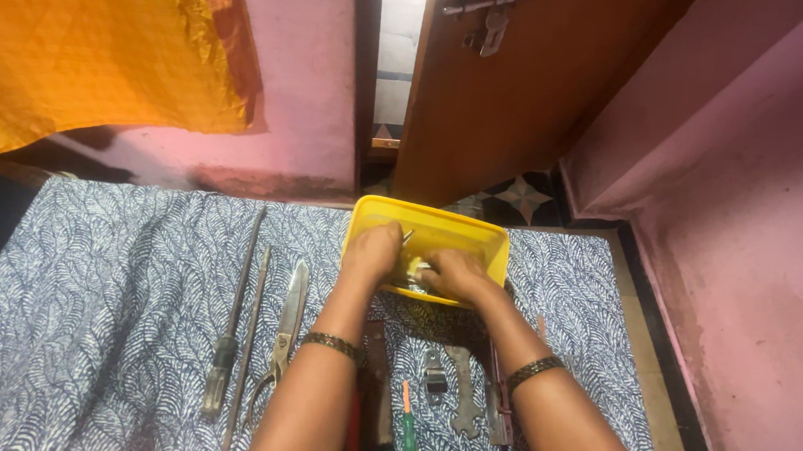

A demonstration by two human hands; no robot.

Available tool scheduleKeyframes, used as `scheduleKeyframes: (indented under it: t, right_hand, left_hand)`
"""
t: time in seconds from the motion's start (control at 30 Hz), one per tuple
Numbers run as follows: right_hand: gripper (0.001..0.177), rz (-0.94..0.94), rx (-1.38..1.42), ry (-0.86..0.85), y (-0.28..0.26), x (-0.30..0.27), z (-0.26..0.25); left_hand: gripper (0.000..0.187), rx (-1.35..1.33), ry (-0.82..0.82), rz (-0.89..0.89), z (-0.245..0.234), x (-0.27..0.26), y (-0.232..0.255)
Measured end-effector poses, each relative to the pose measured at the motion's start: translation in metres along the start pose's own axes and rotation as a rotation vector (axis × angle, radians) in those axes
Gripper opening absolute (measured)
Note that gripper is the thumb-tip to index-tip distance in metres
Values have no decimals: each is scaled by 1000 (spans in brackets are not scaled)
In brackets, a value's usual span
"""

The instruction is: The person removes various tools and hardware from a yellow plastic container and arranges them in a row on a patterned cloth. The items include screwdrivers, pliers, scissors, a file, and nails, which are laid out systematically on the table.

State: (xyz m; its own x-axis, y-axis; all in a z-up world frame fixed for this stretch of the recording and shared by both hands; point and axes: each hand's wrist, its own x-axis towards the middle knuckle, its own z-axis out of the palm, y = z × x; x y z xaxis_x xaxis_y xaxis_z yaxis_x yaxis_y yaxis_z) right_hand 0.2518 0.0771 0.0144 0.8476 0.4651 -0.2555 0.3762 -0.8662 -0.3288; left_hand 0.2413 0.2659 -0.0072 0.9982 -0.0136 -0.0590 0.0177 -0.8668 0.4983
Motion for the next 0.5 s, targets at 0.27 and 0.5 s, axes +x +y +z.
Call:
scheduleKeyframes:
  t: [0.27, 0.5]
  right_hand:
    - [35, 77, 178, 147, -8, -19, -45]
    - [28, 96, 1005, 196, -8, -93, -64]
  left_hand:
    - [15, -210, 319, 150, -31, -17, 30]
    - [15, -447, 616, 238, -52, -92, 90]
